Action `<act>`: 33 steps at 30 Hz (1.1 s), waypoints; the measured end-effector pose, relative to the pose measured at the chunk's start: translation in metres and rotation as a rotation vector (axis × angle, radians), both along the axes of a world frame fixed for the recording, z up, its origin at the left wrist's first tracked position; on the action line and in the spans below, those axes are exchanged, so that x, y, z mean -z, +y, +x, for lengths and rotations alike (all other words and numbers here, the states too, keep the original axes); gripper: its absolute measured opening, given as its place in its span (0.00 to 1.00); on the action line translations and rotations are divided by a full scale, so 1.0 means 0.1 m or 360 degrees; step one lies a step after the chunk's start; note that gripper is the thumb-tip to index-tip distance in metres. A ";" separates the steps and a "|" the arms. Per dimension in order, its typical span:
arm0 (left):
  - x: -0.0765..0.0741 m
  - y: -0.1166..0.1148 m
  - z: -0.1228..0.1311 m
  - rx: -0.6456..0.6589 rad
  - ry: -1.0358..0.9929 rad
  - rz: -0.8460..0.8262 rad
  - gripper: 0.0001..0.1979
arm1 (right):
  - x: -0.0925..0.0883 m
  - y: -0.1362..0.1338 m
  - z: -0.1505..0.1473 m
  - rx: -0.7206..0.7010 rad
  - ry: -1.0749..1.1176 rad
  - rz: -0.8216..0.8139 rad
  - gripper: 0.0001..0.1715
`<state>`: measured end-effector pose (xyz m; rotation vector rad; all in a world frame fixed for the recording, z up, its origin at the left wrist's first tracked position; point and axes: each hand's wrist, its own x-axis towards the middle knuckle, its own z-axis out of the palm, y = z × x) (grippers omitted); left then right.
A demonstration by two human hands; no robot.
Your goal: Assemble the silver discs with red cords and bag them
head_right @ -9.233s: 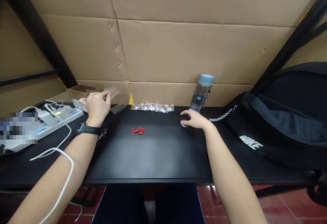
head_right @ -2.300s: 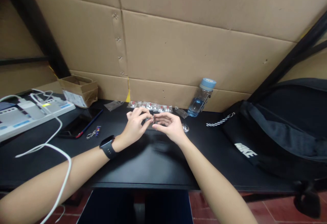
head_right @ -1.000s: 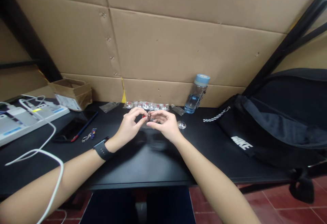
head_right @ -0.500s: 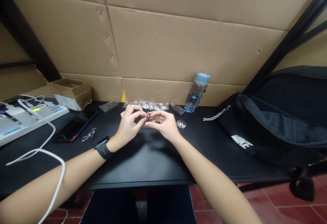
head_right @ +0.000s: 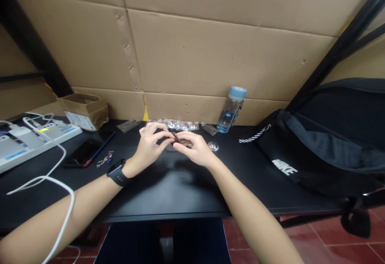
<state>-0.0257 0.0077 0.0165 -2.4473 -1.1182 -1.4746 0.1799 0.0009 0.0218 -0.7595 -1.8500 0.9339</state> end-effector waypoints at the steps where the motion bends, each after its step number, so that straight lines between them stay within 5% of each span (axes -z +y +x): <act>1: 0.00 0.00 0.00 -0.0001 0.0014 0.0008 0.05 | -0.04 -0.01 0.02 -0.0052 -0.0067 0.0050 0.14; 16: 0.07 0.00 0.03 -0.0042 0.0203 0.0033 0.06 | -0.03 0.03 0.07 0.0099 -0.0433 0.0173 0.16; 33: 0.02 0.02 -0.01 0.0160 0.0084 0.0018 0.05 | 0.00 0.06 0.08 0.0064 -0.0333 0.0121 0.08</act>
